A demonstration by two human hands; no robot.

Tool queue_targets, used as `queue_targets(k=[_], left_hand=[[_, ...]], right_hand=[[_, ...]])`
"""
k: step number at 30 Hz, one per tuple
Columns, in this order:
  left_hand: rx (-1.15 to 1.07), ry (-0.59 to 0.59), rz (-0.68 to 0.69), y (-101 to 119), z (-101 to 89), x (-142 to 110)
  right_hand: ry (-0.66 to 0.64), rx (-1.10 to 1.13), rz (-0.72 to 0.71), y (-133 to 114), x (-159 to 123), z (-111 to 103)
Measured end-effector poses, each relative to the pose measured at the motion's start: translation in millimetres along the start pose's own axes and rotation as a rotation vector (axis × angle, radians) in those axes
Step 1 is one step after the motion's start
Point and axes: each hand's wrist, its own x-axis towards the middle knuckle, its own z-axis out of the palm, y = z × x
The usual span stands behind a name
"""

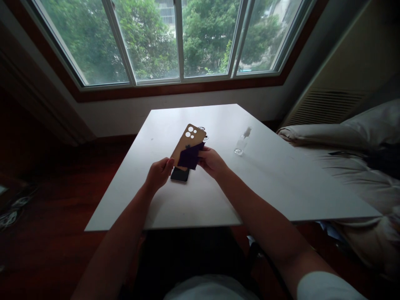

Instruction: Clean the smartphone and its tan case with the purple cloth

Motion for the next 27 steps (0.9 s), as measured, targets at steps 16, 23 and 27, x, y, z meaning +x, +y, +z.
queue_targets(k=[16,23,27], left_hand=[[-0.025,0.017,-0.026,-5,-7.2,-1],[-0.045,0.038,-0.021,0,-1.8,-2],[-0.034,0.054,-0.040,-1,0.6,-2]], right_hand=[[-0.003,0.130,-0.180,-4,4,-4],[-0.211,-0.064,0.023,31,-10,10],[-0.269,-0.075,0.055,40,-14,14]])
